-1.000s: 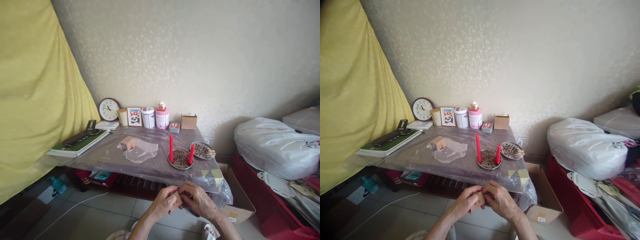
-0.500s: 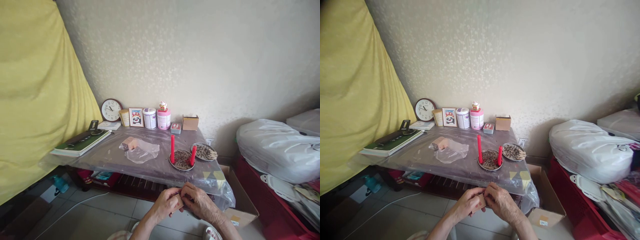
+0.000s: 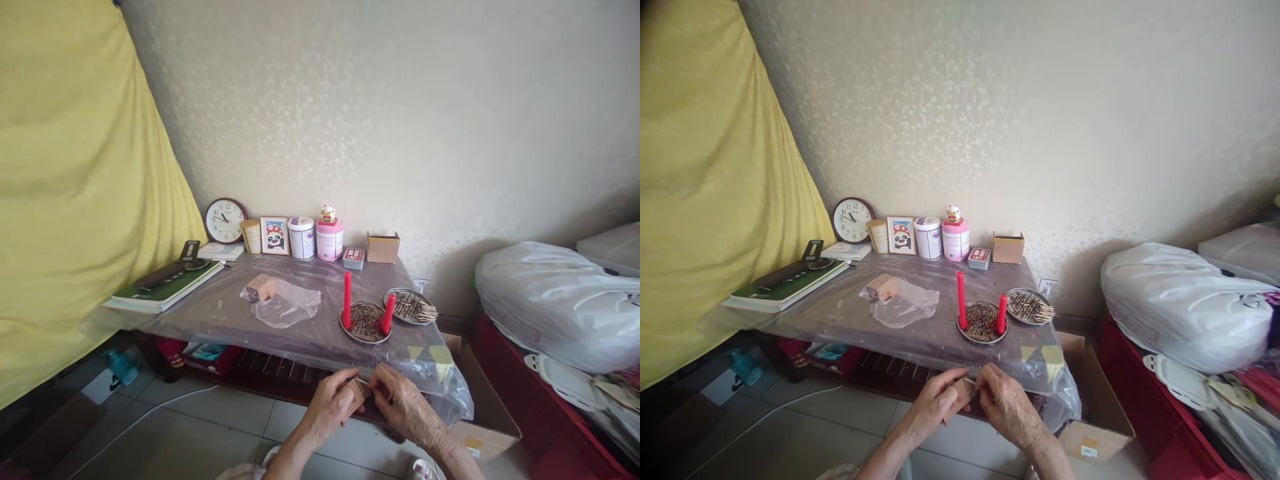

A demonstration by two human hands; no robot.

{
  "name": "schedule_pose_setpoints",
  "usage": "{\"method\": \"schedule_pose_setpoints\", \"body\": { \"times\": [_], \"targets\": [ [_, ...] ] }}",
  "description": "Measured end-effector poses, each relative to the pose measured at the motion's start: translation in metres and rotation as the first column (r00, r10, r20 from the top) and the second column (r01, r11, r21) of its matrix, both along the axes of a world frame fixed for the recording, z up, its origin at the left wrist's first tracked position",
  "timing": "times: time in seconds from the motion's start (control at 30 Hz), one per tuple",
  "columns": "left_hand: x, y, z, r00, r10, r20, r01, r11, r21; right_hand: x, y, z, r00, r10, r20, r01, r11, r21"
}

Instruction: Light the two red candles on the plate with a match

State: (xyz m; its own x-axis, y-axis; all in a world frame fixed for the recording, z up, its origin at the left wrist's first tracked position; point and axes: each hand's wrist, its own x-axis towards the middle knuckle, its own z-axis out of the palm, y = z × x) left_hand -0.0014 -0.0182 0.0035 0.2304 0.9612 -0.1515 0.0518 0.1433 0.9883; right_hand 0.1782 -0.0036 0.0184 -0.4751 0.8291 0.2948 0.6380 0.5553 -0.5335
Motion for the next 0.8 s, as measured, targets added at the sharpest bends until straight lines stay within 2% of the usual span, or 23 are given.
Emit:
{"method": "schedule_pose_setpoints", "body": {
  "times": [0.1,0.2,0.3,0.43,0.63,0.8],
  "targets": [
    [-0.002,0.002,0.008,0.992,0.082,0.095,-0.078,0.996,-0.048,0.002,0.005,0.003,0.993,-0.027,-0.119,0.028,1.000,0.009],
    [-0.005,0.002,0.013,0.981,0.148,0.124,-0.134,0.984,-0.114,0.002,0.008,0.006,0.968,-0.098,-0.229,0.091,0.995,-0.042],
    [-0.007,0.002,0.013,0.966,0.169,0.195,-0.139,0.977,-0.160,0.000,0.007,0.006,0.923,-0.182,-0.338,0.142,0.980,-0.139],
    [-0.005,0.002,0.008,0.926,0.186,0.329,-0.131,0.975,-0.182,-0.009,0.003,0.003,0.857,-0.210,-0.471,0.104,0.965,-0.241],
    [-0.005,0.002,0.006,0.894,0.199,0.401,-0.141,0.975,-0.169,-0.025,-0.004,0.006,0.838,-0.167,-0.519,0.016,0.959,-0.282],
    [-0.007,0.002,0.005,0.866,0.229,0.444,-0.171,0.971,-0.168,-0.029,-0.005,0.004,0.824,-0.165,-0.542,0.020,0.965,-0.263]
  ]
}}
